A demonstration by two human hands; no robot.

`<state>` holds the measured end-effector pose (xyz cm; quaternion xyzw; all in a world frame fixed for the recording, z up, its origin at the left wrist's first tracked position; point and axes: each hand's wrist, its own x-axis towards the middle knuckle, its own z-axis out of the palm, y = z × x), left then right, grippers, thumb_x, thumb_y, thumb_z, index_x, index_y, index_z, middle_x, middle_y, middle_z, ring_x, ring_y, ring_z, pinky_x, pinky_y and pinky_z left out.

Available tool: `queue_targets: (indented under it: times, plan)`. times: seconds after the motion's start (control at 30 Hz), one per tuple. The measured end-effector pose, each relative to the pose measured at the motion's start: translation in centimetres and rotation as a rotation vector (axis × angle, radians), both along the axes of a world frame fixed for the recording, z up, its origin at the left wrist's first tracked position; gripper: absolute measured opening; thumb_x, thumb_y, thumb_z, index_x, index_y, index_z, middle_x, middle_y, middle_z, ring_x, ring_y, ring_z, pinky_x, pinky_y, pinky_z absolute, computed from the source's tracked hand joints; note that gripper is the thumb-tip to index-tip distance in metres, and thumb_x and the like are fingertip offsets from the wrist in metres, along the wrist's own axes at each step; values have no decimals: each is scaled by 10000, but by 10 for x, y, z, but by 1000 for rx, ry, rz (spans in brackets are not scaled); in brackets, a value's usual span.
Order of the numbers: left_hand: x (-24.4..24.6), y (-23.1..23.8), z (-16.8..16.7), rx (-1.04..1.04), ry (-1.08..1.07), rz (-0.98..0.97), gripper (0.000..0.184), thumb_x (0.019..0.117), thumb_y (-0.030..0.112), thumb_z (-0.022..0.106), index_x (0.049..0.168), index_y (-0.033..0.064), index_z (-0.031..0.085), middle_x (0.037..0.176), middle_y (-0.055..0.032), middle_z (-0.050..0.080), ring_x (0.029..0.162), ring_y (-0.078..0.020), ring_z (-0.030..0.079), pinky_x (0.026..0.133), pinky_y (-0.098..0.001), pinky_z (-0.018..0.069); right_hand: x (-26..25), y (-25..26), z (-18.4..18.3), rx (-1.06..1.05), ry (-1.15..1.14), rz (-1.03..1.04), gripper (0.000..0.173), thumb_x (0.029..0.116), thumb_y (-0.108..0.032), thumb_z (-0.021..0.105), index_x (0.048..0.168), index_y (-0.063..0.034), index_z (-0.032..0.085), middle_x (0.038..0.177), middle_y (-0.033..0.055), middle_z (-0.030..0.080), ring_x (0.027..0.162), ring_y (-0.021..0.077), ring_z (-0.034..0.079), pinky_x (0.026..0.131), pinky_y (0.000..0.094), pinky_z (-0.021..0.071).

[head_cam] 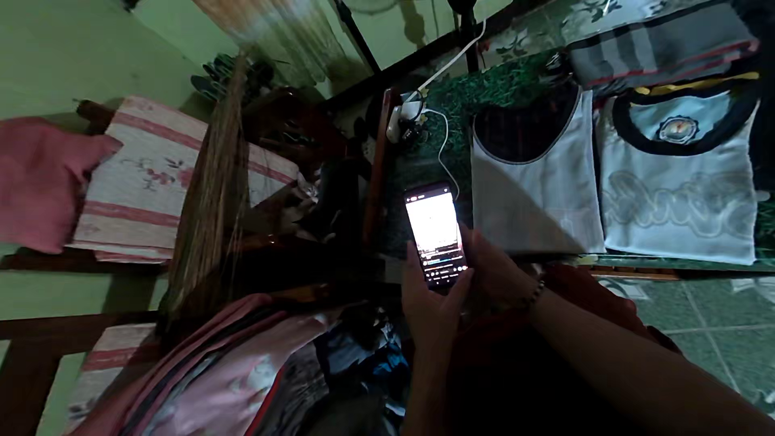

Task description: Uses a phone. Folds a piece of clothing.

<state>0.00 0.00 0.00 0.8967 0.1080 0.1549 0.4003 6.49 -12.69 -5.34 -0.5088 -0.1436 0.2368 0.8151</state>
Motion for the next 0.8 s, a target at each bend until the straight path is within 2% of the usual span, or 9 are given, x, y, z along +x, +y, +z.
queue_targets:
  times: [0.03, 0.07, 0.1, 0.17, 0.23, 0.37, 0.57, 0.73, 0.8]
  plan:
    - [3, -1, 2, 50, 29, 7, 1011, 765, 512, 831, 1519, -18, 417, 1282, -181, 639, 1124, -193, 646, 972, -357, 545, 1, 2, -1, 179, 137, 35, 600, 1061, -583, 316, 1524, -205, 376, 1258, -20, 644, 1116, 60, 630, 934, 264, 549]
    - [5, -1, 4, 86, 59, 12, 1021, 765, 530, 821, 1527, -10, 408, 1292, -182, 637, 1131, -215, 646, 980, -386, 539, 2, 3, -2, 280, 196, 57, 669, 1018, -674, 329, 1520, -235, 383, 1257, -30, 648, 1122, 69, 632, 943, 286, 551]
    - [8, -2, 6, 111, 86, 14, 1029, 768, 540, 819, 1534, -2, 397, 1299, -181, 636, 1131, -228, 649, 978, -405, 542, 2, 4, -1, 334, 219, 58, 699, 994, -706, 353, 1518, -246, 384, 1265, -37, 651, 1132, 74, 634, 952, 294, 552]
    - [14, -3, 9, 142, 126, 15, 1038, 767, 524, 828, 1547, 7, 377, 1295, -181, 637, 1111, -245, 659, 953, -434, 551, 2, 5, 2, 364, 253, 39, 673, 999, -692, 356, 1494, -240, 411, 1254, -40, 661, 1130, 74, 639, 940, 290, 559]
    - [19, -4, 9, 147, 164, 12, 1040, 768, 516, 831, 1560, 29, 365, 1316, -185, 626, 1116, -259, 660, 945, -457, 553, 2, 5, 3, 373, 267, 33, 683, 998, -692, 360, 1510, -241, 386, 1274, -40, 651, 1151, 74, 631, 950, 288, 555]
    - [28, -4, 7, 144, 177, -7, 1028, 759, 461, 848, 1559, 38, 361, 1354, -197, 587, 1133, -286, 646, 950, -477, 550, 4, 5, 2, 409, 266, 24, 720, 962, -727, 406, 1491, -239, 413, 1259, -23, 662, 1142, 99, 641, 952, 318, 562]
    - [37, -4, 12, 102, 206, -14, 984, 742, 374, 870, 1532, 35, 391, 1342, -201, 574, 1129, -288, 634, 943, -475, 548, 5, 7, 5, 456, 314, -3, 604, 1044, -625, 295, 1482, -224, 408, 1259, -9, 654, 1132, 106, 639, 936, 309, 557]
    - [43, 0, 14, 159, 178, -12, 976, 703, 331, 888, 1508, 32, 424, 1329, -213, 582, 1115, -327, 640, 926, -517, 552, 8, 7, 4, 466, 293, 11, 691, 979, -711, 381, 1459, -218, 451, 1245, -10, 662, 1120, 110, 642, 920, 311, 564]
    - [45, 3, 15, 243, 157, -10, 973, 706, 336, 881, 1507, 24, 426, 1336, -224, 580, 1101, -353, 645, 899, -545, 553, 8, 7, 3, 452, 296, 18, 774, 942, -742, 433, 1516, -224, 395, 1286, -4, 645, 1138, 113, 636, 923, 313, 565]
